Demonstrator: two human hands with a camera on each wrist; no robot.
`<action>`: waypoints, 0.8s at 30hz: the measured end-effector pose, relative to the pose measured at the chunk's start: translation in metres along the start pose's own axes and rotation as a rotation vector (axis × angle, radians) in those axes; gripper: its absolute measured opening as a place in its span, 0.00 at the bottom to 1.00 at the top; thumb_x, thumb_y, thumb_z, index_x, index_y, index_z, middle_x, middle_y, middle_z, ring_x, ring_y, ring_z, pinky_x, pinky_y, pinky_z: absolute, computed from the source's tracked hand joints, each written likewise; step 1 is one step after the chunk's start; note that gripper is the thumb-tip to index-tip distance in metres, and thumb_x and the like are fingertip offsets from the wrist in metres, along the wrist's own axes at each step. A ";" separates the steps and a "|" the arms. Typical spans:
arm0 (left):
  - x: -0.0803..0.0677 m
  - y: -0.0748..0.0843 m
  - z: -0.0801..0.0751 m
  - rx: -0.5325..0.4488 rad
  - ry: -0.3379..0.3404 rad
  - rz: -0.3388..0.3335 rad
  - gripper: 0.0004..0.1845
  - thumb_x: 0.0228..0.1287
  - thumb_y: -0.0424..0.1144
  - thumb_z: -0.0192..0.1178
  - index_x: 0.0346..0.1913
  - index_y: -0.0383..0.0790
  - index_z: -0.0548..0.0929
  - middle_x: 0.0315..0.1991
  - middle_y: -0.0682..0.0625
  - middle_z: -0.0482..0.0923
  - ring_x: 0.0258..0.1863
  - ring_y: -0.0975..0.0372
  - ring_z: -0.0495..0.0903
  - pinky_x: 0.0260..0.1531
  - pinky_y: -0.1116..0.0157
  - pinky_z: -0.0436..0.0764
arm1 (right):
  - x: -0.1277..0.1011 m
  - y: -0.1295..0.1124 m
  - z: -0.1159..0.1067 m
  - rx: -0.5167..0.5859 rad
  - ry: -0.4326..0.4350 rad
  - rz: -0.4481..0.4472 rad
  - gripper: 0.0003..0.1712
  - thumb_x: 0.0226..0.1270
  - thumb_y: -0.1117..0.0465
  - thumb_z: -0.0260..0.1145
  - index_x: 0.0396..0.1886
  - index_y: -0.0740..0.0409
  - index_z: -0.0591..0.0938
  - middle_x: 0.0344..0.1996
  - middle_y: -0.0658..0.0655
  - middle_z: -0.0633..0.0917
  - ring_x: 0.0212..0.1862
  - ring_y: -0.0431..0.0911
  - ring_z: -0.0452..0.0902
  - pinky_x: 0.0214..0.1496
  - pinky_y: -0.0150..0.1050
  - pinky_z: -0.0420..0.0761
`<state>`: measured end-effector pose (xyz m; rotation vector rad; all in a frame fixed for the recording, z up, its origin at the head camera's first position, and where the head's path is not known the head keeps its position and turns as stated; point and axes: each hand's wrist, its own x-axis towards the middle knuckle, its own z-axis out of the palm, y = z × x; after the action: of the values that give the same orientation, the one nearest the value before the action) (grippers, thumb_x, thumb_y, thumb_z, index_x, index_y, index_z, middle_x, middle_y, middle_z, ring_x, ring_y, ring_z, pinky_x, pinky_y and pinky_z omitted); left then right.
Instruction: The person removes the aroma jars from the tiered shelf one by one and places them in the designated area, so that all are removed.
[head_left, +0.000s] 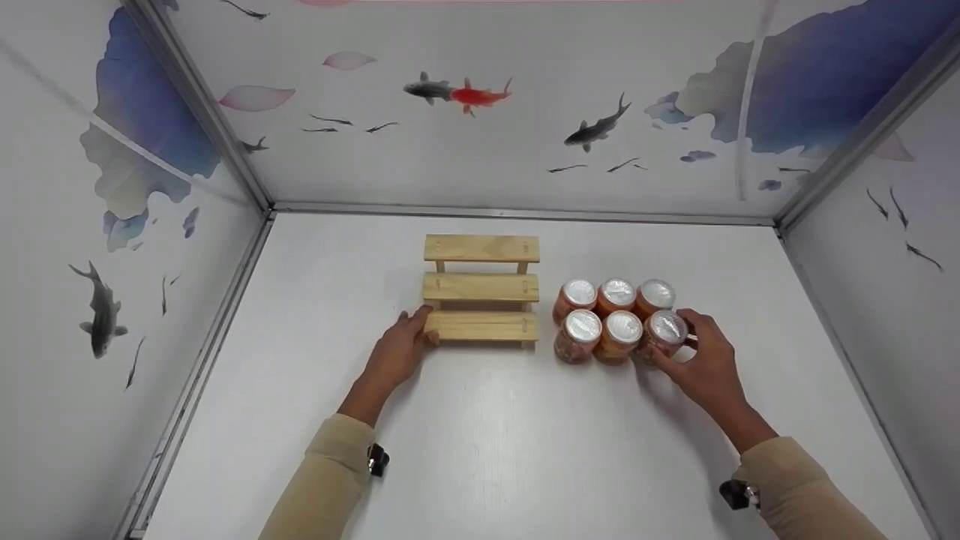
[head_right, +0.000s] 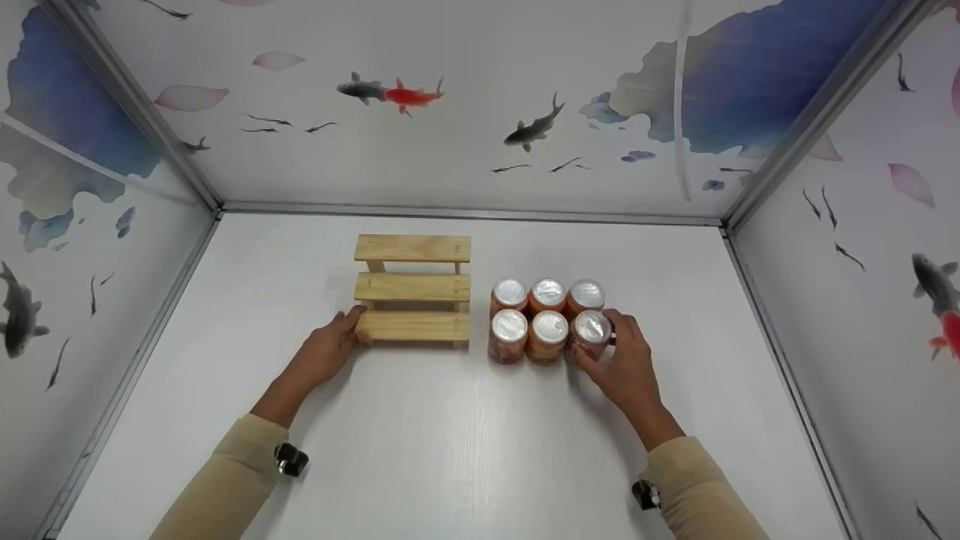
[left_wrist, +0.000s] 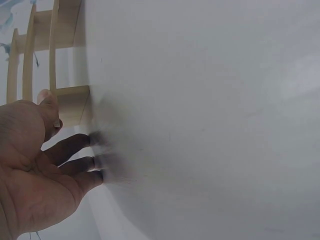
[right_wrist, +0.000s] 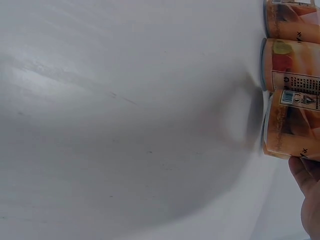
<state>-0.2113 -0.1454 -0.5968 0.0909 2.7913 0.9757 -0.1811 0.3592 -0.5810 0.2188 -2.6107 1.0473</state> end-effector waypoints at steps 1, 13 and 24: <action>0.003 -0.006 0.004 0.010 0.016 0.024 0.33 0.89 0.55 0.52 0.87 0.48 0.66 0.83 0.30 0.67 0.85 0.36 0.63 0.79 0.33 0.70 | 0.000 0.001 0.001 -0.003 -0.004 0.006 0.42 0.59 0.69 0.86 0.71 0.67 0.76 0.60 0.65 0.83 0.61 0.56 0.83 0.54 0.09 0.71; 0.003 -0.011 0.003 -0.010 0.037 0.068 0.29 0.90 0.46 0.55 0.86 0.46 0.68 0.80 0.27 0.69 0.84 0.33 0.65 0.76 0.31 0.73 | -0.001 0.002 0.008 0.008 0.018 0.018 0.42 0.61 0.66 0.86 0.72 0.68 0.76 0.61 0.67 0.82 0.64 0.63 0.84 0.54 0.09 0.69; 0.012 -0.029 0.015 -0.031 0.048 0.066 0.30 0.90 0.54 0.53 0.86 0.52 0.68 0.82 0.29 0.68 0.84 0.34 0.65 0.77 0.31 0.72 | -0.002 0.000 0.010 0.016 -0.018 0.067 0.43 0.64 0.65 0.85 0.74 0.68 0.73 0.64 0.68 0.80 0.67 0.62 0.81 0.62 0.66 0.87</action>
<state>-0.2204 -0.1580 -0.6281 0.1591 2.8320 1.0491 -0.1819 0.3524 -0.5879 0.1457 -2.6431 1.0935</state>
